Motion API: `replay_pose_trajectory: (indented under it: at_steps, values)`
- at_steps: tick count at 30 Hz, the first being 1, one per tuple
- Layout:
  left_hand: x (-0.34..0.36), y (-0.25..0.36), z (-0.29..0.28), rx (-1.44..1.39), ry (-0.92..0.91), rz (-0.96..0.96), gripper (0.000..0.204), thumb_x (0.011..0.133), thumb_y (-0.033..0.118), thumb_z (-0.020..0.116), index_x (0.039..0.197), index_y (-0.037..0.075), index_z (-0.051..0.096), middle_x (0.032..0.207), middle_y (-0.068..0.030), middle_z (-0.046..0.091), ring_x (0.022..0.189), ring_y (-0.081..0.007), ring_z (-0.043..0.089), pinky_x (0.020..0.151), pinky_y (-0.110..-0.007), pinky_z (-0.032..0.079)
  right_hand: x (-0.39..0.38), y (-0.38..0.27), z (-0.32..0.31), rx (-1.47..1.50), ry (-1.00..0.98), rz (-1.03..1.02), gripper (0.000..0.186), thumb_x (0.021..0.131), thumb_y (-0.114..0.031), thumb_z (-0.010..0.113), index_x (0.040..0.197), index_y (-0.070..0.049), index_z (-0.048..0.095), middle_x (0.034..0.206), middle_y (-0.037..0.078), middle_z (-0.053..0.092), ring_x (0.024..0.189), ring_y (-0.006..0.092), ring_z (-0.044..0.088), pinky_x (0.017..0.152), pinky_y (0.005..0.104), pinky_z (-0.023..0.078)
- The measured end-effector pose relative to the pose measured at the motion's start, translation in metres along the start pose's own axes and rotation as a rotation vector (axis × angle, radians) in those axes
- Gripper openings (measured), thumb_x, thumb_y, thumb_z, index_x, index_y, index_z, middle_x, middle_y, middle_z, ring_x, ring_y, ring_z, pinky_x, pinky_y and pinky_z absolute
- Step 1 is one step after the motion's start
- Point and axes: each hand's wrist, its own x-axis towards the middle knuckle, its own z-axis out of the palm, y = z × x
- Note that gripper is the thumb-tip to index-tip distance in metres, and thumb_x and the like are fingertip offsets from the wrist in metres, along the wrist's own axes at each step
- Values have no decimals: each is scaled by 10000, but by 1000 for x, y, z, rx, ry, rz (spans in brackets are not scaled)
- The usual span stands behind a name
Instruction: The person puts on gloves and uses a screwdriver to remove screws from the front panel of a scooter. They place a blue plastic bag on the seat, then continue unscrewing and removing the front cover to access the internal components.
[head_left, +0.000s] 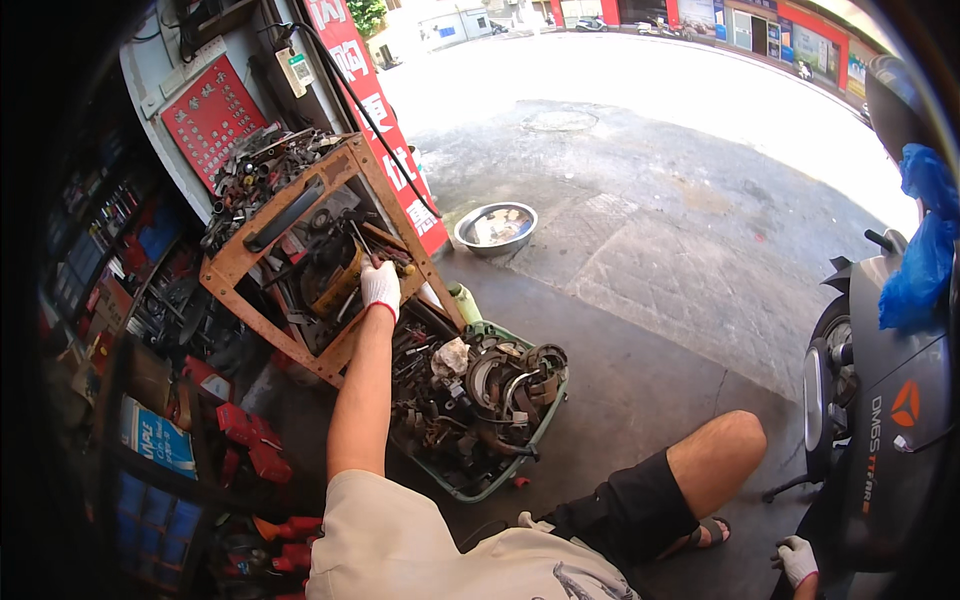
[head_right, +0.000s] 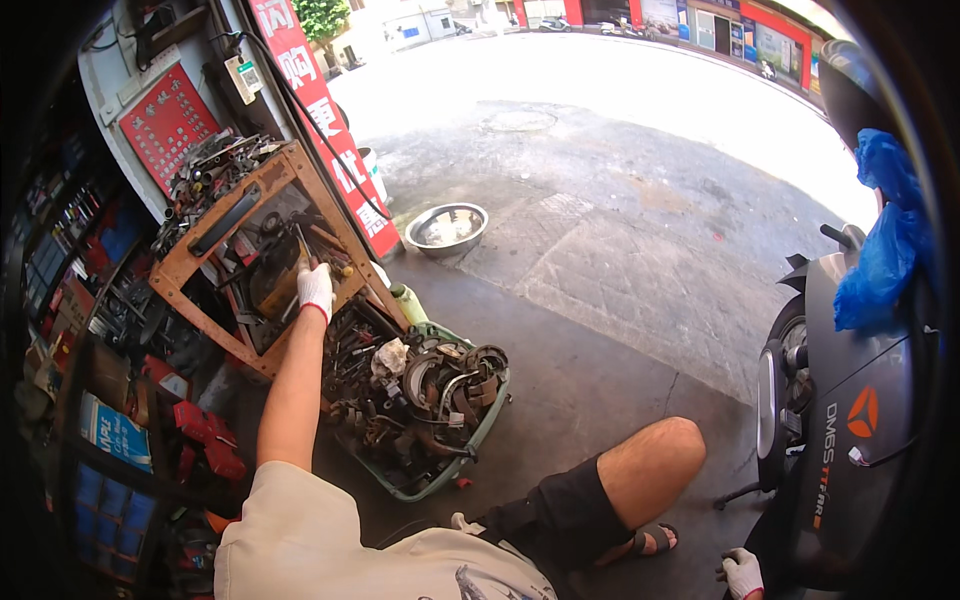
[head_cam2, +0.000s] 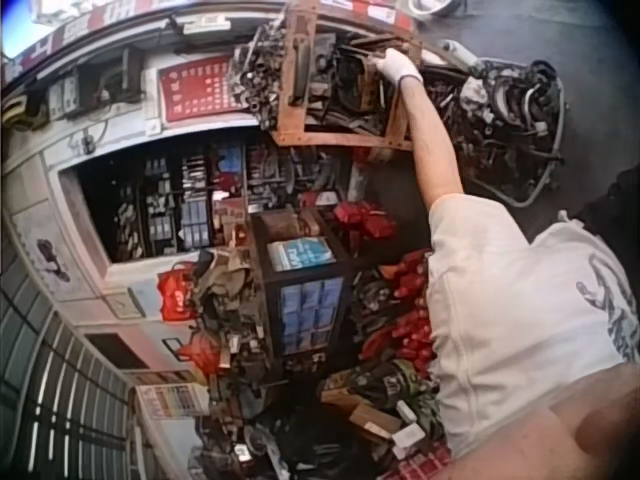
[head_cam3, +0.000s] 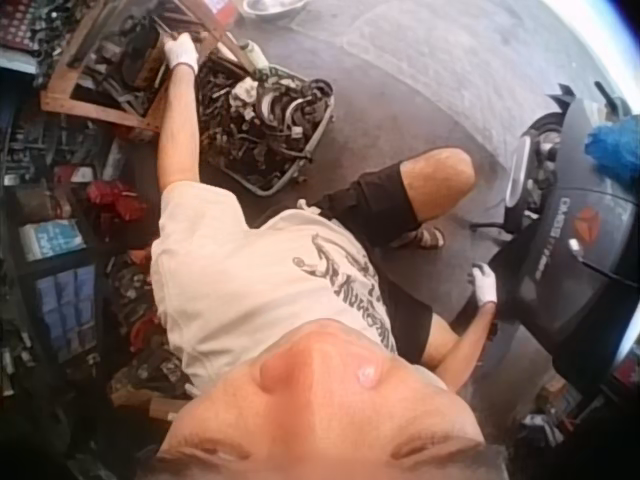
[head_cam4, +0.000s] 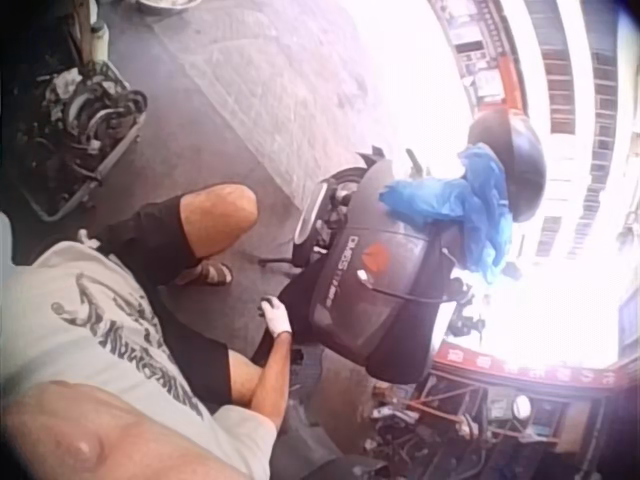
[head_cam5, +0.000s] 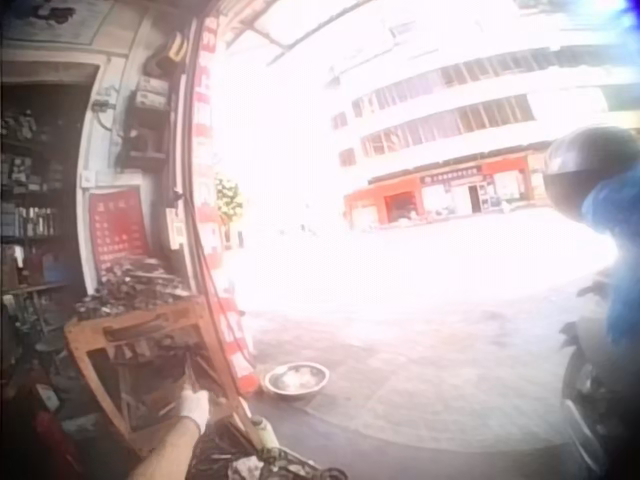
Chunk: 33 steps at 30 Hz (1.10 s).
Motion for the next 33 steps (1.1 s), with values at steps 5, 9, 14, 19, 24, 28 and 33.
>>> replay_pose_trajectory:
  at_steps: [5, 9, 14, 19, 24, 28, 33]
  values:
    - [28, 13, 29, 524, -172, -178, 419, 931, 279, 504, 1274, 52, 582, 1222, -229, 635, 1011, -343, 664, 847, -469, 526, -9, 2, -2, -2, 34, 32, 282, 893, -14, 502, 1114, 129, 602, 902, 213, 678, 680, 260, 691, 583, 346, 580]
    - [25, 18, 38, 1042, -38, 161, 383, 922, 304, 549, 1205, 67, 652, 1309, -179, 587, 1101, -397, 618, 938, -507, 503, -10, 1, -1, -13, 34, 63, 277, 895, -9, 503, 1113, 130, 602, 910, 214, 677, 698, 262, 695, 578, 347, 580]
    - [34, 23, 37, 1006, -292, 497, 335, 930, 301, 532, 1093, 74, 717, 1156, -194, 686, 1105, -375, 633, 972, -470, 493, -7, 6, 4, 1, 29, 67, 273, 894, -4, 503, 1109, 131, 603, 908, 213, 676, 701, 261, 695, 577, 347, 580]
    - [45, 47, 42, 1339, -472, 149, 409, 869, 342, 617, 1208, 133, 710, 1272, -164, 664, 1194, -359, 623, 1009, -432, 499, -17, 10, 7, 34, 40, 98, 274, 894, -1, 501, 1113, 129, 603, 912, 211, 676, 702, 260, 693, 588, 351, 579]
    - [69, 28, 72, 1570, -595, 133, 474, 876, 347, 594, 1270, 95, 665, 1332, -136, 643, 1252, -342, 599, 1028, -445, 481, -26, 11, 7, -6, 54, 135, 268, 903, -13, 514, 1119, 117, 606, 898, 200, 680, 703, 250, 691, 596, 349, 572]
    - [119, -10, 62, 1503, -642, 143, 503, 890, 345, 559, 1313, 81, 626, 1384, -140, 606, 1305, -346, 554, 1056, -464, 455, -25, 17, 12, -4, 70, 137, 259, 908, -25, 525, 1115, 107, 609, 876, 187, 685, 684, 243, 688, 592, 345, 567]
    - [126, -15, 73, 1490, -847, 101, 624, 854, 497, 683, 1369, 157, 588, 1402, -108, 598, 1295, -325, 558, 1044, -422, 477, -36, 15, 11, -37, 93, 217, 248, 913, -29, 537, 1093, 117, 627, 855, 186, 694, 699, 238, 698, 641, 348, 589]
